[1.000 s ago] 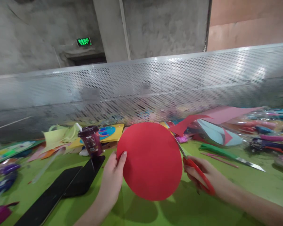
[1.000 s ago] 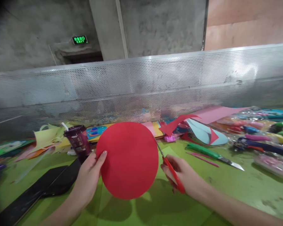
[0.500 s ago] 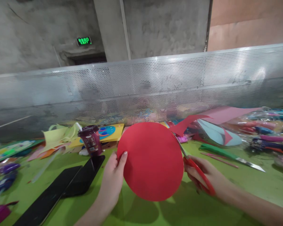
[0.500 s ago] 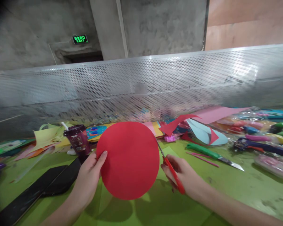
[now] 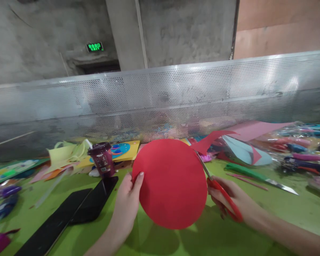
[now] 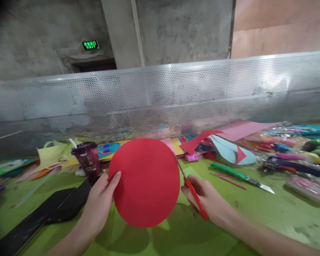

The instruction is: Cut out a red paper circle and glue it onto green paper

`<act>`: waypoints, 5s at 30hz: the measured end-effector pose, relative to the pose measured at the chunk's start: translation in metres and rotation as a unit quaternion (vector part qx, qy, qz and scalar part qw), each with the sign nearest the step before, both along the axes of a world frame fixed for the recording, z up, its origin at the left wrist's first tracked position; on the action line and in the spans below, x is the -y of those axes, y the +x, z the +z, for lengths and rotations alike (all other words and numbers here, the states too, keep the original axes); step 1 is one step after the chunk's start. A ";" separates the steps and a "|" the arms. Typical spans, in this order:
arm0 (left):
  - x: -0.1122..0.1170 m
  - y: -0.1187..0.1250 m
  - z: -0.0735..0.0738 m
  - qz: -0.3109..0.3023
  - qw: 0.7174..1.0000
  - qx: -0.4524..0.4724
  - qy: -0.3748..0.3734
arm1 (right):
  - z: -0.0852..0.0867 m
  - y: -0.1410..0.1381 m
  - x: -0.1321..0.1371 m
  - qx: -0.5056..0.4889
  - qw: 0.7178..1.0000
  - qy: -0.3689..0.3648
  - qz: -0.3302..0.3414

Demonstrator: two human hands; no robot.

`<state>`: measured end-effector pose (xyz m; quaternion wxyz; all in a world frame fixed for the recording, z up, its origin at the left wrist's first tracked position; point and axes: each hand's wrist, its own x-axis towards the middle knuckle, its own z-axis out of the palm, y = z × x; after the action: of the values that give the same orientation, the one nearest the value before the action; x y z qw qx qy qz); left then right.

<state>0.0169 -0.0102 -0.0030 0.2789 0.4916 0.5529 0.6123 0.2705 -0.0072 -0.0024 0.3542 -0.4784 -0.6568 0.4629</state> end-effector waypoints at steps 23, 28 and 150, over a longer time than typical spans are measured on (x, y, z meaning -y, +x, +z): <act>0.001 0.001 0.002 -0.001 1.000 -0.014 0.000 | 0.004 -0.002 0.003 0.003 1.000 -0.017 -0.005; 0.001 0.002 0.001 0.011 1.000 -0.016 0.003 | 0.004 -0.002 0.002 -0.003 1.000 -0.008 0.007; 0.000 -0.002 -0.001 0.011 0.999 -0.039 0.023 | 0.007 -0.001 0.005 0.018 1.000 0.020 -0.007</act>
<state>0.0150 -0.0100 -0.0040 0.2392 0.5156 0.5545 0.6079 0.2697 -0.0117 0.0042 0.3547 -0.4838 -0.6693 0.4384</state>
